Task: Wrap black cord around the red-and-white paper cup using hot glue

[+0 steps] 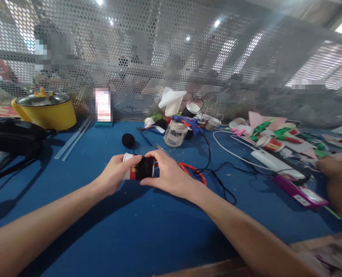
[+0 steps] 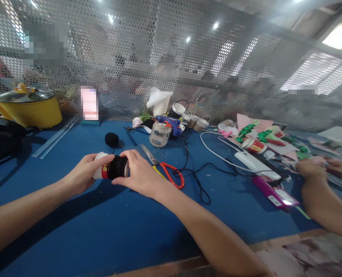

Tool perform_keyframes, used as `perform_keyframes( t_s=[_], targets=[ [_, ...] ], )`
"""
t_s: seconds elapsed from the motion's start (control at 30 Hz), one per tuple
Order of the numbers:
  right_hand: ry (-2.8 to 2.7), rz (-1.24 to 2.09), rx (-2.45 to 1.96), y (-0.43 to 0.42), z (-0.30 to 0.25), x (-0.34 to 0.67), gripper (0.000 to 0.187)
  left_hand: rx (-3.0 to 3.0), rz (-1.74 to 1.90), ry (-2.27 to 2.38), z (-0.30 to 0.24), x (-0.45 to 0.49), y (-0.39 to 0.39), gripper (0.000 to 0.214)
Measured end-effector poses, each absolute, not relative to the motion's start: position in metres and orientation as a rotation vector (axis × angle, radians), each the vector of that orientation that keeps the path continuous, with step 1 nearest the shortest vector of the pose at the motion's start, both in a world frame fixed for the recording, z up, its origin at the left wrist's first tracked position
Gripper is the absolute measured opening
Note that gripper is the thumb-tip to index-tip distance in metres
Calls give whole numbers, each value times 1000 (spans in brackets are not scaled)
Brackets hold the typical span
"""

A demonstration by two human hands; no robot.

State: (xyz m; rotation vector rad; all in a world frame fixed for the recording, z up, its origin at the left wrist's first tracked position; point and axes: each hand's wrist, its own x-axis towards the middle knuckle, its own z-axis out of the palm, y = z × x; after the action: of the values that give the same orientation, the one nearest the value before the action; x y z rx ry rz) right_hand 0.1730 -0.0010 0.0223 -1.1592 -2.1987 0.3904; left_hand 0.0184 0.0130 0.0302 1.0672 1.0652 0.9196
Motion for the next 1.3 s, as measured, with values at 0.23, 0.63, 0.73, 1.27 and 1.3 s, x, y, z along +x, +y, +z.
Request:
perform_keyframes(
  t_s=[0.23, 0.63, 0.73, 1.27, 1.3],
  targets=[
    [-2151, 418, -1174, 1, 23, 173, 47, 1139, 949, 1105, 25, 17, 15, 21],
    [-1301, 178, -1583, 69, 76, 284, 22, 1527, 821, 1261, 19, 11, 20, 24],
    [-1282, 578, -1738, 89, 69, 295, 34, 1612, 766, 1280, 19, 12, 19, 24],
    [-1326, 505, -1266, 63, 59, 253, 16, 1632, 735, 1273, 20, 11, 19, 27],
    [-1366, 484, -1223, 51, 61, 249, 16, 1622, 738, 1276, 20, 11, 19, 27]
  ],
)
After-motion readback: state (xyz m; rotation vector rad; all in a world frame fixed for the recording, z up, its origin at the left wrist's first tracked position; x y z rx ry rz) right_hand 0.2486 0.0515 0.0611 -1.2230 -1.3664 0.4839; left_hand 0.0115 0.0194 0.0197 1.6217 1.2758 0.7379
